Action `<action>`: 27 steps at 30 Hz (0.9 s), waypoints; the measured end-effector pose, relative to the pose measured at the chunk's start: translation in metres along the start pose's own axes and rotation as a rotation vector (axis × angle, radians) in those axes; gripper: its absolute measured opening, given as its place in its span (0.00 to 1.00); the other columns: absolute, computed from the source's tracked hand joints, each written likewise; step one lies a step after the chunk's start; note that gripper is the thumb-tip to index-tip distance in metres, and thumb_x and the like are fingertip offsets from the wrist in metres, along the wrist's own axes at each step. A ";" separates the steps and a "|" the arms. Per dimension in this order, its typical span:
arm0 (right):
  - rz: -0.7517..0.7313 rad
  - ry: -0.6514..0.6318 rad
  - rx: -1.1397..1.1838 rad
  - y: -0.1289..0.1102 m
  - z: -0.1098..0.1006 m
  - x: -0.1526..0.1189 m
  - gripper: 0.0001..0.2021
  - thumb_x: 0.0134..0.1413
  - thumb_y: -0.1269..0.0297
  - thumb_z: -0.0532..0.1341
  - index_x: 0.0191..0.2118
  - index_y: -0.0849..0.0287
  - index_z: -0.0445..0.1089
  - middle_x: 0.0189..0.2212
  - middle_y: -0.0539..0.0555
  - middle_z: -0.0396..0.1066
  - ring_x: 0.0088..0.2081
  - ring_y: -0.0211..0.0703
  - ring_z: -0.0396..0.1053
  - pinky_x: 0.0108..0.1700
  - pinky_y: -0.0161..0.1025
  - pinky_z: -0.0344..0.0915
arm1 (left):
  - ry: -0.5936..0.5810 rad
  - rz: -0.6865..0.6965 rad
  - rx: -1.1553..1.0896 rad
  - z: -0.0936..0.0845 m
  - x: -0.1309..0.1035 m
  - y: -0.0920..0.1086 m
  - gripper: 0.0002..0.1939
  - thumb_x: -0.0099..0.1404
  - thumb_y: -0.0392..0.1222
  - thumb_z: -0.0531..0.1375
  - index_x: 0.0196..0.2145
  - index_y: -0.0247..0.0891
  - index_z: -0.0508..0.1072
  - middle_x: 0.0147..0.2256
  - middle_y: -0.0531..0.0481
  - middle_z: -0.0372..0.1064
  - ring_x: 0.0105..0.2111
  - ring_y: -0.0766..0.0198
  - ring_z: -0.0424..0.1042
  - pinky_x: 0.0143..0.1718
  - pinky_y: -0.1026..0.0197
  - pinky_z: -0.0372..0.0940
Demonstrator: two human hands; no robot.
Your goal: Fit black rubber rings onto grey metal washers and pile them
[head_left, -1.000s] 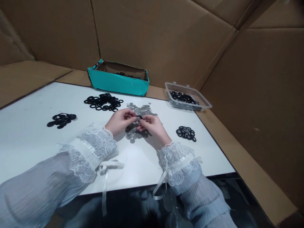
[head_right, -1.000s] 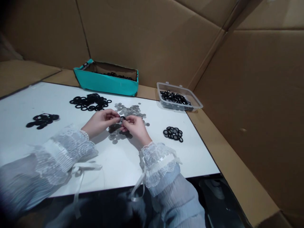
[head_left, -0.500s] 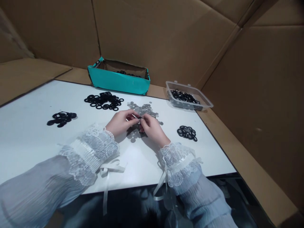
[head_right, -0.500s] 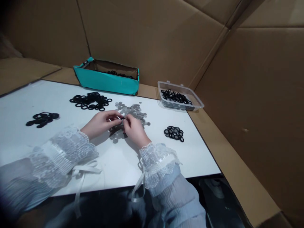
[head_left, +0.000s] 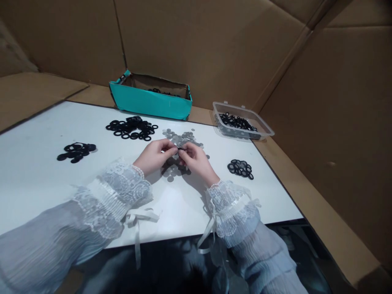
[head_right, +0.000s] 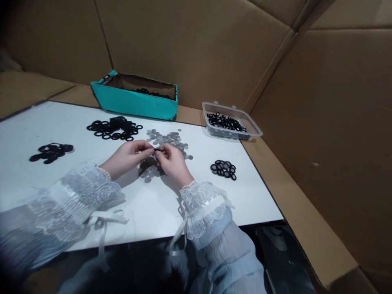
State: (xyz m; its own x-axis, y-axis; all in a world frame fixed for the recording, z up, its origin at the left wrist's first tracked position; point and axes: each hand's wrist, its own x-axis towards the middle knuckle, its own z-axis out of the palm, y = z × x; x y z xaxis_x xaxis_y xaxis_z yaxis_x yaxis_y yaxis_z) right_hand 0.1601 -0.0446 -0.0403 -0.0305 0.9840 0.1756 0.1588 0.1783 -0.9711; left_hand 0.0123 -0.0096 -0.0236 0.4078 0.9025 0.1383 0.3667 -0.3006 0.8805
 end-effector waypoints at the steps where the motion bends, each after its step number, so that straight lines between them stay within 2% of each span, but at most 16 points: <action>1: 0.007 0.016 0.027 -0.002 -0.001 0.000 0.07 0.54 0.72 0.57 0.27 0.58 0.60 0.18 0.43 0.61 0.20 0.33 0.64 0.23 0.30 0.58 | -0.016 0.000 0.005 0.000 0.000 0.001 0.14 0.54 0.51 0.56 0.28 0.35 0.70 0.25 0.49 0.69 0.26 0.62 0.65 0.27 0.62 0.60; 5: 0.042 0.091 0.130 -0.007 0.002 0.001 0.07 0.54 0.73 0.57 0.26 0.58 0.61 0.18 0.43 0.63 0.19 0.32 0.63 0.21 0.28 0.58 | -0.024 0.022 0.055 0.001 -0.002 0.004 0.15 0.56 0.51 0.54 0.28 0.36 0.69 0.24 0.51 0.67 0.25 0.63 0.63 0.27 0.62 0.58; 9: 0.135 0.138 0.222 -0.006 0.010 0.002 0.08 0.54 0.72 0.58 0.26 0.59 0.60 0.16 0.43 0.63 0.17 0.30 0.62 0.20 0.27 0.59 | 0.098 0.032 0.206 0.007 -0.007 0.004 0.12 0.60 0.48 0.51 0.29 0.38 0.66 0.27 0.50 0.68 0.28 0.61 0.65 0.31 0.61 0.59; 11: 0.171 0.134 0.257 -0.006 0.011 0.002 0.08 0.54 0.72 0.59 0.26 0.60 0.61 0.16 0.43 0.63 0.16 0.30 0.62 0.20 0.27 0.60 | 0.131 0.040 0.244 0.010 -0.009 0.004 0.11 0.61 0.47 0.50 0.31 0.38 0.65 0.29 0.49 0.69 0.29 0.61 0.66 0.33 0.61 0.59; 14: 0.219 0.082 0.306 -0.009 0.008 0.002 0.08 0.54 0.71 0.60 0.25 0.61 0.64 0.17 0.45 0.65 0.16 0.30 0.63 0.21 0.27 0.62 | 0.116 0.069 0.245 0.009 -0.009 0.003 0.11 0.62 0.48 0.49 0.32 0.38 0.65 0.30 0.49 0.68 0.29 0.61 0.66 0.32 0.61 0.59; 19: 0.250 0.060 0.361 -0.012 0.004 0.001 0.09 0.55 0.68 0.62 0.25 0.62 0.67 0.20 0.48 0.68 0.20 0.32 0.68 0.26 0.29 0.68 | 0.134 0.090 0.264 0.006 -0.008 0.003 0.10 0.62 0.48 0.50 0.30 0.38 0.63 0.29 0.50 0.67 0.28 0.62 0.65 0.31 0.62 0.59; 21: 0.223 0.064 0.300 -0.010 0.003 0.000 0.08 0.55 0.69 0.61 0.25 0.61 0.66 0.19 0.46 0.67 0.19 0.32 0.66 0.24 0.29 0.66 | 0.101 0.128 0.313 0.004 -0.007 0.003 0.10 0.62 0.46 0.49 0.30 0.39 0.63 0.28 0.50 0.66 0.28 0.61 0.65 0.31 0.61 0.59; 23: 0.163 0.046 0.173 -0.007 0.002 0.000 0.08 0.56 0.71 0.59 0.25 0.60 0.65 0.16 0.44 0.64 0.18 0.32 0.64 0.21 0.28 0.62 | 0.014 0.218 0.386 0.002 -0.006 0.001 0.10 0.62 0.46 0.50 0.29 0.38 0.64 0.28 0.49 0.65 0.29 0.60 0.65 0.33 0.60 0.59; 27: 0.019 -0.025 -0.074 -0.002 -0.003 -0.003 0.08 0.56 0.71 0.58 0.26 0.60 0.65 0.16 0.44 0.63 0.18 0.32 0.64 0.22 0.29 0.58 | -0.106 0.337 0.454 -0.005 -0.003 -0.002 0.10 0.61 0.45 0.51 0.30 0.38 0.67 0.28 0.48 0.65 0.31 0.59 0.65 0.35 0.60 0.59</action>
State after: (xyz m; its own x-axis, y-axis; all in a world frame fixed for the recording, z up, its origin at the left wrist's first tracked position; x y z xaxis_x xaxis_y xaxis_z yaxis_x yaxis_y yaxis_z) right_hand 0.1624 -0.0477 -0.0388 -0.0517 0.9870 0.1523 0.2321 0.1602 -0.9594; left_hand 0.0067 -0.0102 -0.0233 0.6373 0.7052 0.3107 0.5148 -0.6896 0.5092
